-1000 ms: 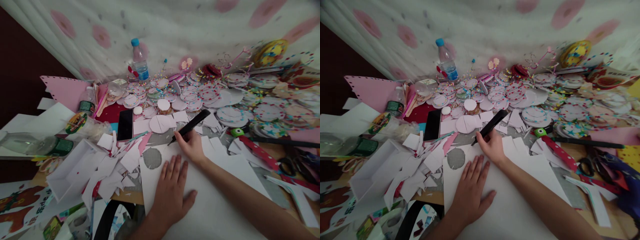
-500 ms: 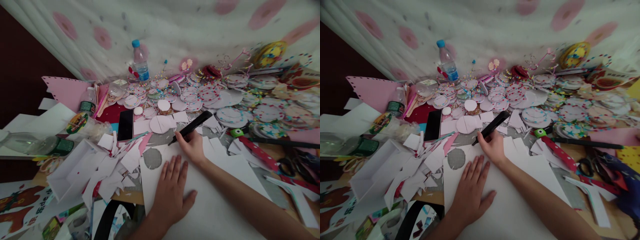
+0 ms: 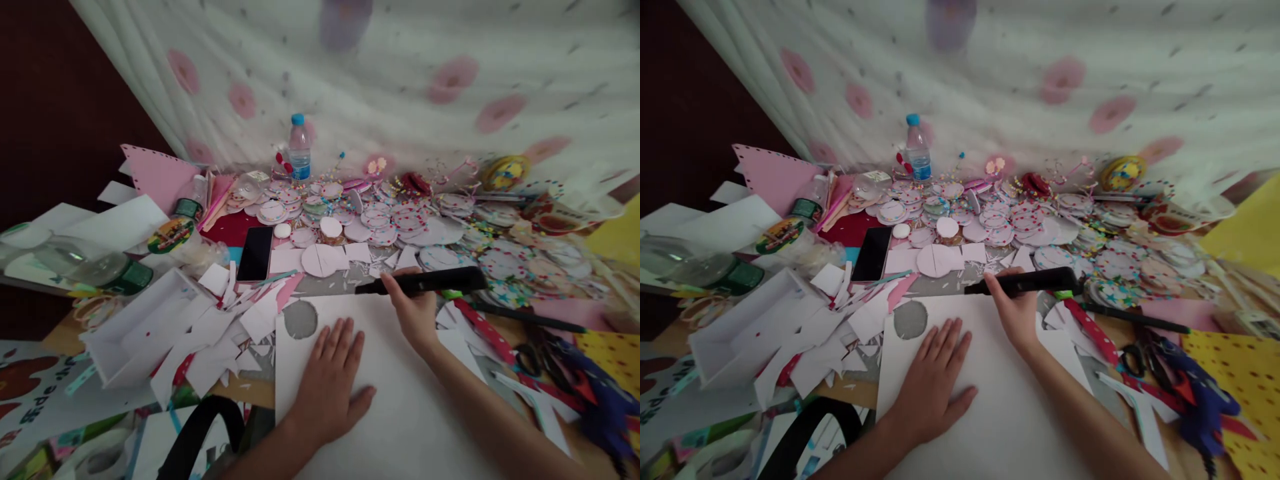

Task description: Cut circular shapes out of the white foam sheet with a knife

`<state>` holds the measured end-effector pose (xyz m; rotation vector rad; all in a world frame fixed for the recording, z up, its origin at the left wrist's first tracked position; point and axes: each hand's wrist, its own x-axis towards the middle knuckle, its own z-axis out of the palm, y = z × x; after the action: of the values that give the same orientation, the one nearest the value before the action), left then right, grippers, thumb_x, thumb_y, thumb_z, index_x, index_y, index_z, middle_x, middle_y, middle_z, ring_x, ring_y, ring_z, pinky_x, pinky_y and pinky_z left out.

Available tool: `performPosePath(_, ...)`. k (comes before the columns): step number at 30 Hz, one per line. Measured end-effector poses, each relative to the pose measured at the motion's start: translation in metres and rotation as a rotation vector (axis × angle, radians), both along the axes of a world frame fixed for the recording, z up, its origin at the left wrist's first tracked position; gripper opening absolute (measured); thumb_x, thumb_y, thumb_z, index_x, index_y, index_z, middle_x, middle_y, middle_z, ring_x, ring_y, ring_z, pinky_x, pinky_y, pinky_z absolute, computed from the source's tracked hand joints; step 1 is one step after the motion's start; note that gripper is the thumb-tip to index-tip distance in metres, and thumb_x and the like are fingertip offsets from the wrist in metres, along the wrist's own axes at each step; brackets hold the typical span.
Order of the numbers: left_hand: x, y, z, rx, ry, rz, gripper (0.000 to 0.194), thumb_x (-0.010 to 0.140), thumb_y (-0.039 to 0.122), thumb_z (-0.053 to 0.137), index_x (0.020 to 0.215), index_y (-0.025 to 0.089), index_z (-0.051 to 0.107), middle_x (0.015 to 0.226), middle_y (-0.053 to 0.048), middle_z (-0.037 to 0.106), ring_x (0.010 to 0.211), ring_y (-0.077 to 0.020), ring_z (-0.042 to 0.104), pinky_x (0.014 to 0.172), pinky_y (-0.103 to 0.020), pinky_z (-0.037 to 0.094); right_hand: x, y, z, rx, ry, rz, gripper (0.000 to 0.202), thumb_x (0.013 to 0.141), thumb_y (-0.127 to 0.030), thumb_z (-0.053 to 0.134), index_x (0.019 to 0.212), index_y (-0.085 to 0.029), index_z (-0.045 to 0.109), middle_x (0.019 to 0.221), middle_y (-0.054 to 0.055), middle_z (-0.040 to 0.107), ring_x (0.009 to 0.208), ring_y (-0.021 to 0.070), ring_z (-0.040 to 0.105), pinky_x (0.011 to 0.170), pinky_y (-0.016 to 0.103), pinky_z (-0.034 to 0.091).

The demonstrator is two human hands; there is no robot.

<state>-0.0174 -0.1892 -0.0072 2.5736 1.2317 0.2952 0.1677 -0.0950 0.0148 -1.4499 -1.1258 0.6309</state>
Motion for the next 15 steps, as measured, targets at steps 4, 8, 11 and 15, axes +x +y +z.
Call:
performPosePath(4,-0.01,0.012,0.0,0.005,-0.004,-0.053,0.072,0.094,0.051,0.043,0.153,0.016,0.021,0.161,-0.013,0.015,0.149,-0.028,0.012,0.12,-0.046,0.014,0.039,-0.025,0.017,-0.097,0.049,0.132,0.031,0.081,-0.048,0.067,0.098,-0.022,0.064,0.055,-0.006,0.04,0.046,0.011,0.037,0.041,0.025,0.03)
performPosePath(8,-0.023,0.02,0.002,0.03,0.0,-0.1,0.072,0.092,0.048,0.048,0.152,0.016,0.024,0.161,-0.014,0.019,0.149,-0.0276,0.013,0.12,-0.046,0.017,0.071,-0.051,0.033,-0.17,0.109,0.226,0.029,0.083,-0.047,0.066,0.102,-0.024,0.066,0.052,-0.005,0.041,0.046,0.0115,0.036,0.042,0.026,0.025)
performPosePath(11,-0.028,0.019,0.002,0.077,-0.008,-0.071,0.071,0.09,0.047,0.052,0.149,0.015,0.03,0.16,-0.018,0.017,0.148,-0.0318,0.014,0.118,-0.048,0.021,0.085,-0.068,0.038,-0.208,0.076,0.239,0.03,0.082,-0.045,0.068,0.104,-0.024,0.067,0.055,-0.002,0.048,0.048,0.0134,0.04,0.043,0.027,0.028)
performPosePath(15,-0.027,0.013,0.0,0.179,-0.011,0.005,0.068,0.089,0.045,0.053,0.144,0.007,0.039,0.153,-0.024,0.032,0.142,-0.0377,0.028,0.113,-0.052,0.029,0.09,-0.086,0.041,-0.206,0.061,0.185,0.034,0.082,-0.042,0.068,0.111,-0.025,0.065,0.055,-0.001,0.051,0.048,0.0143,0.042,0.042,0.027,0.028)
